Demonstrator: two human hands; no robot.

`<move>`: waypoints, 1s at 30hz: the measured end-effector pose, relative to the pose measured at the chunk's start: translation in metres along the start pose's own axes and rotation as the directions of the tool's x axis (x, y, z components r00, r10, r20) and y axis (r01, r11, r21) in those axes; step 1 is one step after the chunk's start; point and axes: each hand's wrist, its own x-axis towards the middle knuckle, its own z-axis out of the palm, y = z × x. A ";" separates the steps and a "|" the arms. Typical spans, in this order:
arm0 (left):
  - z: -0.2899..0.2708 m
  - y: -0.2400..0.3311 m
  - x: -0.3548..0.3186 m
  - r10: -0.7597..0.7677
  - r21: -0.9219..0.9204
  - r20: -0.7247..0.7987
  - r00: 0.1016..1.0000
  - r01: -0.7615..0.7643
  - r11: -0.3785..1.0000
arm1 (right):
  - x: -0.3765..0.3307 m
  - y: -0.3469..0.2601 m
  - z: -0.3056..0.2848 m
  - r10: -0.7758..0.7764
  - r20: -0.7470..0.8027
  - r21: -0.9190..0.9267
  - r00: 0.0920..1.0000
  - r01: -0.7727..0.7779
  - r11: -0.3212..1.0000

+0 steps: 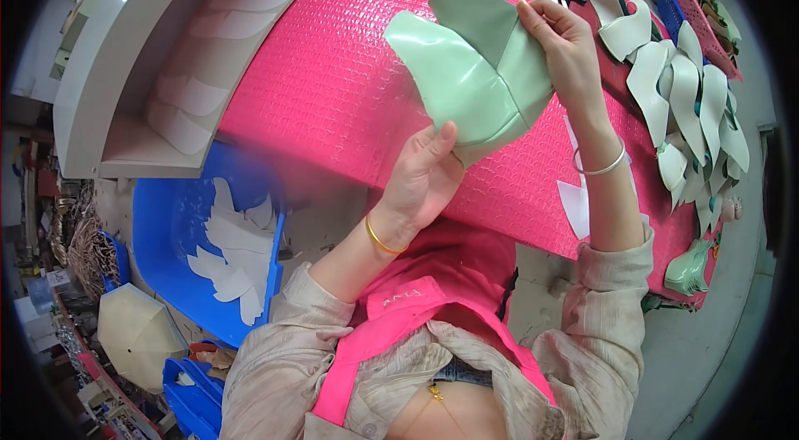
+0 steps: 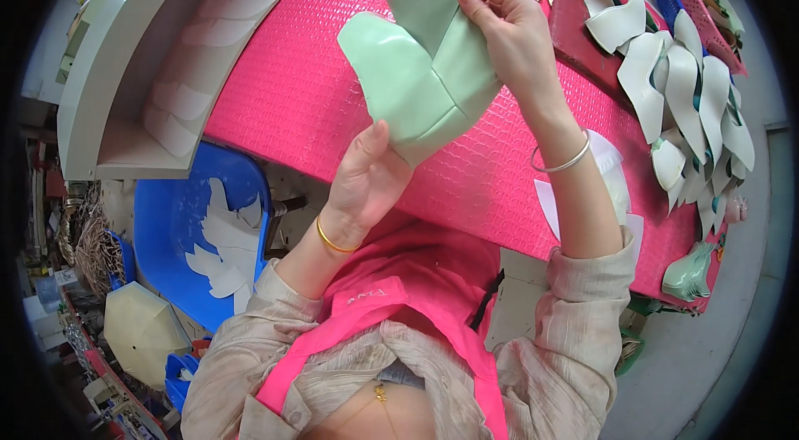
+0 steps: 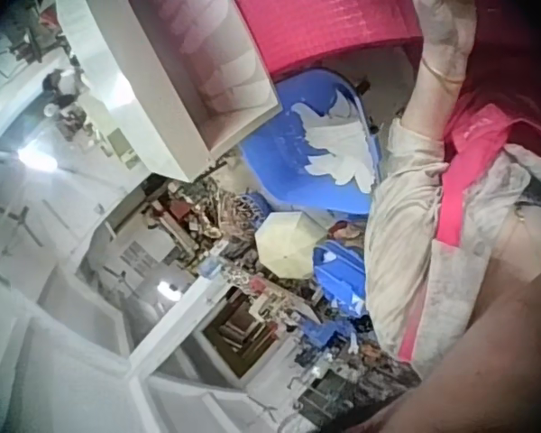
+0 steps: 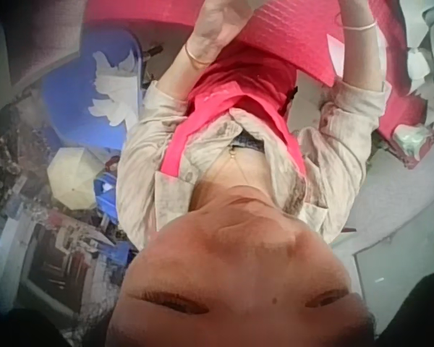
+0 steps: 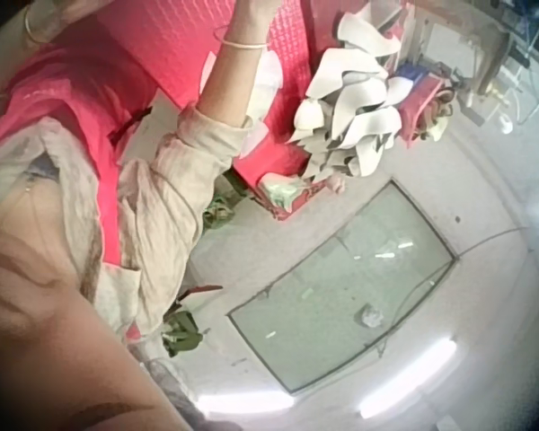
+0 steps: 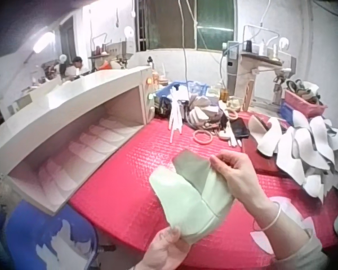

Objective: The person uses a grinding machine to smooth the edges of white foam pieces, then moves to a table to assemble shoe components. They place a foam insert into a shoe upper and attach a sole piece, pressing the parts together to form a shoe.

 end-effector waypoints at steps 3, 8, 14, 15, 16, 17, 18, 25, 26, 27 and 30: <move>-0.014 -0.007 -0.012 -0.002 -0.048 -0.058 0.998 -0.001 0.999 | 0.002 -0.015 0.002 -0.039 0.046 -0.110 0.998 0.044 0.993; -0.036 0.003 -0.010 -0.175 -0.227 -0.133 0.976 0.141 0.963 | -0.006 -0.023 0.002 -0.156 0.548 -0.264 0.822 0.347 0.900; -0.056 0.015 -0.028 -0.205 0.412 -0.409 0.889 0.381 0.828 | -0.019 -0.027 -0.018 -0.129 0.792 -0.472 0.597 0.733 0.491; -0.055 0.028 -0.039 -0.295 0.537 -0.437 0.849 0.510 0.672 | -0.025 -0.024 -0.023 -0.078 0.814 -0.466 0.576 0.727 0.505; -0.058 0.035 -0.046 -0.384 0.636 -0.478 0.790 0.613 0.469 | -0.034 -0.019 -0.027 -0.095 0.770 -0.473 0.631 0.664 0.580; -0.063 0.039 -0.053 -0.229 0.733 -0.436 0.870 0.491 0.471 | -0.043 -0.015 -0.030 -0.108 0.722 -0.469 0.684 0.597 0.651; -0.062 0.043 -0.058 -0.072 0.816 -0.372 0.925 0.363 0.449 | -0.049 -0.011 -0.034 -0.113 0.670 -0.457 0.734 0.527 0.716; -0.002 0.055 -0.027 0.216 0.775 0.060 0.975 -0.182 0.605 | -0.063 -0.016 -0.027 0.059 0.384 0.810 0.921 -0.367 0.458; 0.017 0.045 -0.016 0.306 0.723 0.239 0.921 -0.380 0.577 | -0.064 -0.022 -0.018 0.012 0.366 0.835 0.930 -0.334 0.436; 0.025 0.041 -0.003 0.299 0.732 0.447 0.843 -0.537 0.419 | -0.063 -0.031 -0.001 0.005 0.292 0.820 0.956 -0.253 0.513; 0.060 0.009 0.032 0.331 0.801 0.412 0.849 -0.511 0.313 | -0.072 -0.051 0.062 -0.128 -0.114 0.259 0.985 0.154 0.953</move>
